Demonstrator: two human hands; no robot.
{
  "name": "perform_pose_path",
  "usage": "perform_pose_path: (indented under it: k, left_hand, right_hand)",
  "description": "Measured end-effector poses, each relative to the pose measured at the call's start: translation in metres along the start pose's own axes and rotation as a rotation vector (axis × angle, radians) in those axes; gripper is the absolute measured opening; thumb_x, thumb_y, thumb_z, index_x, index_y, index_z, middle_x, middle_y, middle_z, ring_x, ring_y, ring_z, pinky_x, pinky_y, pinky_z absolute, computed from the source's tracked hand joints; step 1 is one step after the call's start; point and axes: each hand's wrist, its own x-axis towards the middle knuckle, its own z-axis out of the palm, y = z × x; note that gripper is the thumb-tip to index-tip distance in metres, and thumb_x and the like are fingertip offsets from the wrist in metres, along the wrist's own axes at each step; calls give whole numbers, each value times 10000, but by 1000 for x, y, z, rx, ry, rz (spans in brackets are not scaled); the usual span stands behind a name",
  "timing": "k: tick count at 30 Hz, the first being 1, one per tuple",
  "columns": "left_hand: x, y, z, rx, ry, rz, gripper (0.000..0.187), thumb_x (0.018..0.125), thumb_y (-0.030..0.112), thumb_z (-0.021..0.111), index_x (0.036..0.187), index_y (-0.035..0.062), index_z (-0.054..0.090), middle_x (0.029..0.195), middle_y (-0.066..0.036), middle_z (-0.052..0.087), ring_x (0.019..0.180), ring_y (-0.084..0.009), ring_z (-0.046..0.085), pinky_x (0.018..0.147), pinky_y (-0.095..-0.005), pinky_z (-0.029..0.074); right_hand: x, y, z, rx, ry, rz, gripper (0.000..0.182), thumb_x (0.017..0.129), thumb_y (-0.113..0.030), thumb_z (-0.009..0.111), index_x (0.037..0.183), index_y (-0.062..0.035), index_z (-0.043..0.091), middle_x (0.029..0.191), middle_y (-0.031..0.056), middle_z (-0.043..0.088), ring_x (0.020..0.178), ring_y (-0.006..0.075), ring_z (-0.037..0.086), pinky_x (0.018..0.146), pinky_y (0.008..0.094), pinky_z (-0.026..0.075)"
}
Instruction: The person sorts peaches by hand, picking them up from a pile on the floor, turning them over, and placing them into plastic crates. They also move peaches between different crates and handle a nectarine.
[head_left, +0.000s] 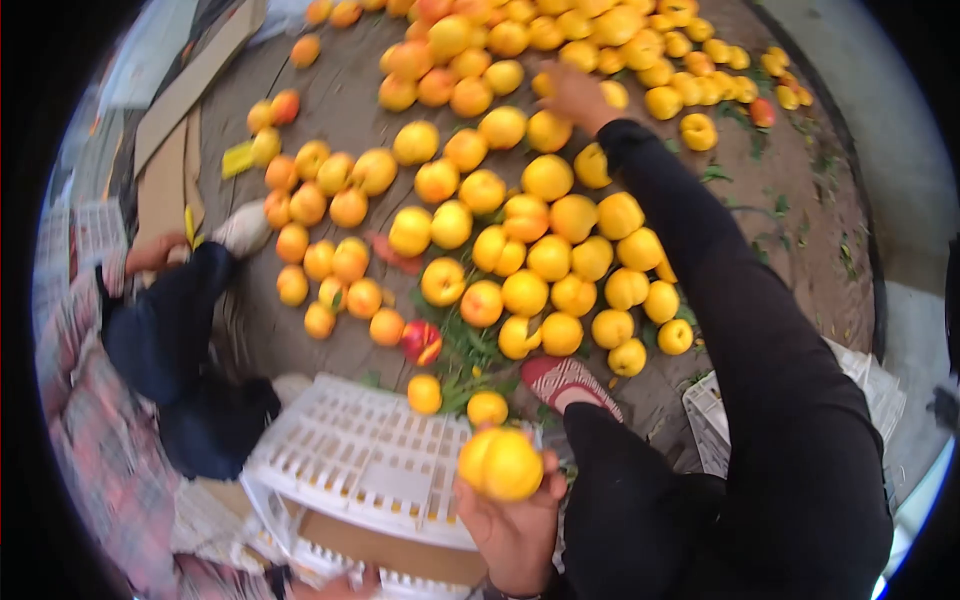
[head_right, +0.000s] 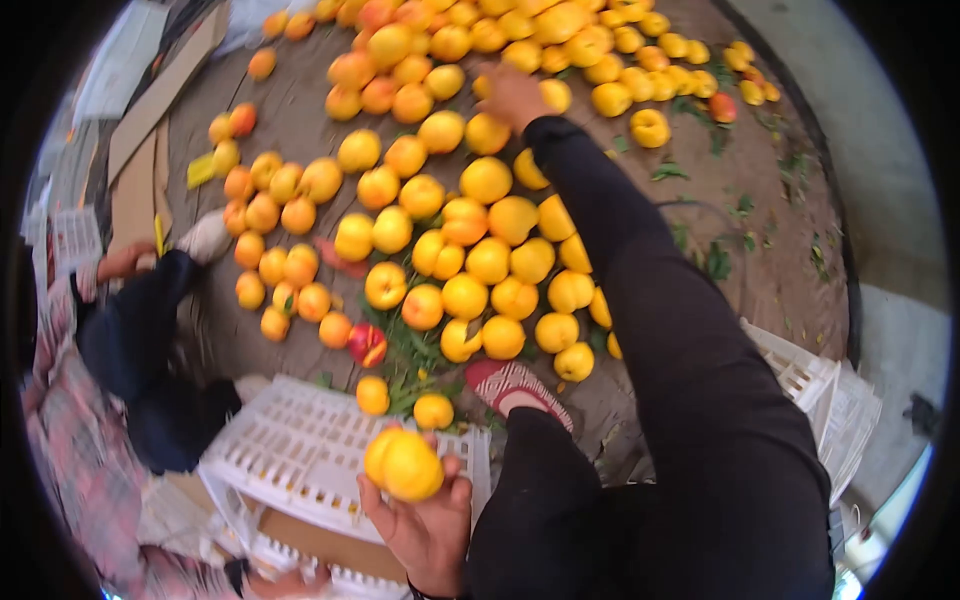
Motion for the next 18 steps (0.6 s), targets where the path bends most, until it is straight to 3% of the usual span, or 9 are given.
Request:
perform_pose_path:
  k: [2,3,6,8,10,13,14,17,18]
  left_hand:
    - [6,7,4,58,-90,70,636,895,422,562,1415,141,327,1285,-116,486,1108,-343,531,768,-392,496]
    - [7,10,5,73,-72,105,651,890,381,580,1428,144,301,1323,-107,454,1160,-351,501,806,-394,497]
    - [6,15,2,71,-59,171,689,881,311,609,1448,145,254,1376,-88,410,1249,-368,447,882,-384,500]
    - [0,17,0,89,-68,200,684,882,305,607,1447,143,256,1377,-90,409,1257,-366,442,888,-382,502]
    - [-13,20,-5,85,-112,223,687,891,317,598,1450,132,243,1379,-106,407,1246,-367,456,873,-381,516]
    - [-51,27,-22,116,-177,310,691,908,378,569,1447,109,229,1352,-136,435,1200,-363,502,818,-379,535]
    - [-66,29,-32,95,-182,328,688,911,389,563,1444,108,232,1340,-137,444,1188,-361,510,813,-377,535]
    - [-117,34,-63,44,-210,420,626,951,463,469,1417,93,275,1235,-131,516,1063,-314,577,766,-361,532]
    - [-137,36,-77,65,-146,481,614,949,499,445,1397,101,310,1185,-123,539,1020,-302,587,741,-356,529]
  right_hand:
    - [4,1,13,-94,15,33,694,753,-337,728,1342,-156,409,1217,188,540,1115,356,543,900,450,472]
    - [5,1,12,-90,13,55,578,769,-361,691,1274,-178,477,1147,172,596,1033,354,599,829,475,494]
    - [-1,1,6,-1,6,-3,575,756,-368,687,1258,-171,488,1057,180,632,949,353,622,813,437,501]
    - [-13,-6,-6,423,-69,-24,629,765,-402,695,1290,-135,475,1129,182,609,942,318,631,840,417,490]
    - [-30,-8,-3,721,85,51,665,795,-404,696,1321,-78,452,1205,166,569,949,270,627,847,366,486]
    - [-84,-41,-72,1314,-54,420,498,923,-269,586,1322,-21,421,1237,138,541,1019,224,610,876,316,499]
    - [-101,-7,-51,1706,-112,332,437,951,-244,535,1320,-38,425,1253,116,534,1035,231,601,903,320,497]
    - [-138,21,-59,2259,-439,-14,410,980,-259,459,1321,-33,431,1274,115,525,1093,250,551,943,376,459]
    - [-160,5,-85,2335,-376,105,454,969,-259,487,1346,-19,404,1335,161,478,1137,278,530,979,397,444]
